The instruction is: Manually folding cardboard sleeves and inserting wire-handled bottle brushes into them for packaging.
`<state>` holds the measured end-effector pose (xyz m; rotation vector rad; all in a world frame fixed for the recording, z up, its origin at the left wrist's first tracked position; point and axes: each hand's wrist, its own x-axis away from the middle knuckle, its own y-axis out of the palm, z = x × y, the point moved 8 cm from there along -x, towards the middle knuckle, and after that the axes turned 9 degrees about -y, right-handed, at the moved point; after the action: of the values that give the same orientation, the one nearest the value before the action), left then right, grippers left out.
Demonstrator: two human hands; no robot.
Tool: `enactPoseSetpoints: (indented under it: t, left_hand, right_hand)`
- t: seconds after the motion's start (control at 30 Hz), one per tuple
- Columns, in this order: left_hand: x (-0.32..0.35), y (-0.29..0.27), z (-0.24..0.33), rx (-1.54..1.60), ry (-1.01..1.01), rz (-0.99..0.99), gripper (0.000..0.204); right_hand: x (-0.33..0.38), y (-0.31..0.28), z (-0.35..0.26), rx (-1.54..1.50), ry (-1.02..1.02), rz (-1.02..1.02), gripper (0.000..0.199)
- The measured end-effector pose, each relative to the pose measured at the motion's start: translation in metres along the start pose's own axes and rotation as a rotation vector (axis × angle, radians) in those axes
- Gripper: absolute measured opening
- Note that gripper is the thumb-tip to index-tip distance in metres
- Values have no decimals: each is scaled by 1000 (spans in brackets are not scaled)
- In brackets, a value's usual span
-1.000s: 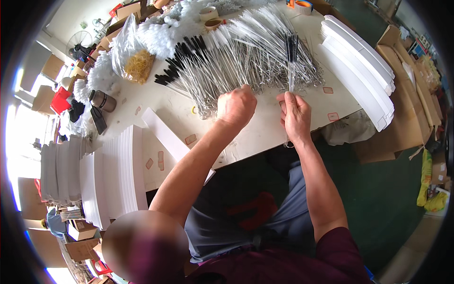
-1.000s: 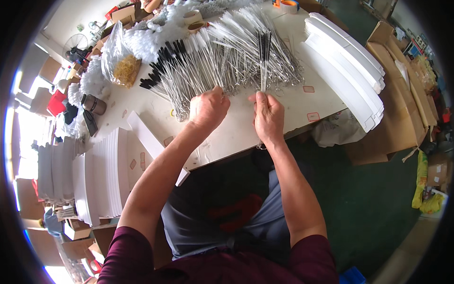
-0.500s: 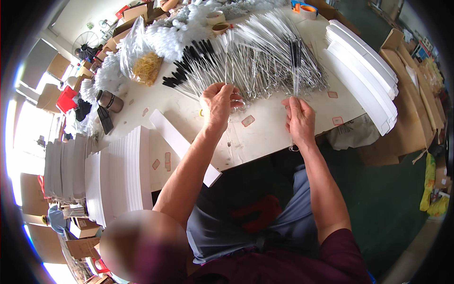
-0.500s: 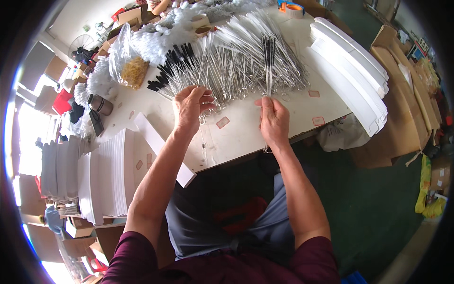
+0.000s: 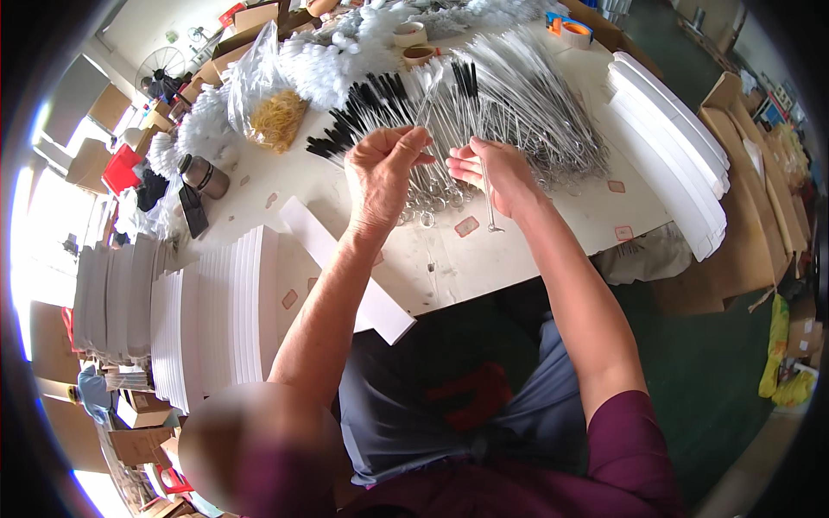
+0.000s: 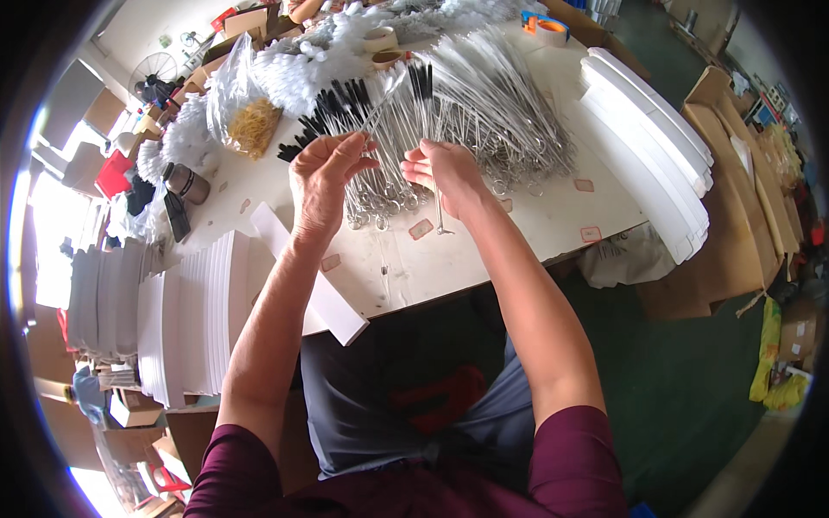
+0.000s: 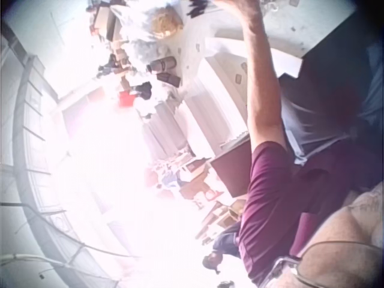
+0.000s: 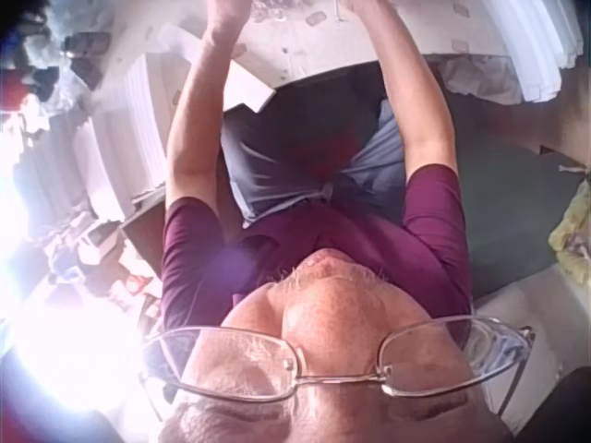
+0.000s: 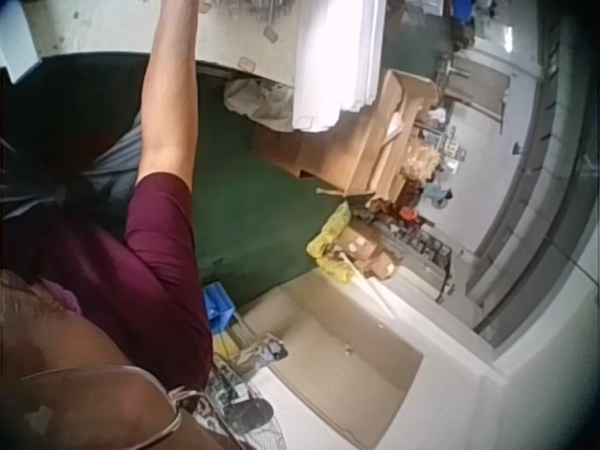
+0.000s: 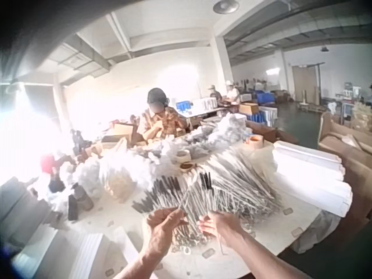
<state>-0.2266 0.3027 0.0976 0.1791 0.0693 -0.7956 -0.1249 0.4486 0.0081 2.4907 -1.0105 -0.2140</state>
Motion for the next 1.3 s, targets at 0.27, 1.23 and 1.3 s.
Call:
enactPoseSetpoints:
  t: [0.27, 1.23, 1.3]
  left_hand:
    - [19, -31, 64, 56, 61, -88, 21]
    - [123, 5, 99, -87, -555, -578, 23]
    - [128, 5, 99, -164, -552, -551, 21]
  right_hand:
    - [-15, -12, 23, -133, 3, 59, 32]
    - [223, 52, -38, 137, -94, -297, 36]
    - [231, 43, -32, 129, -66, -266, 36]
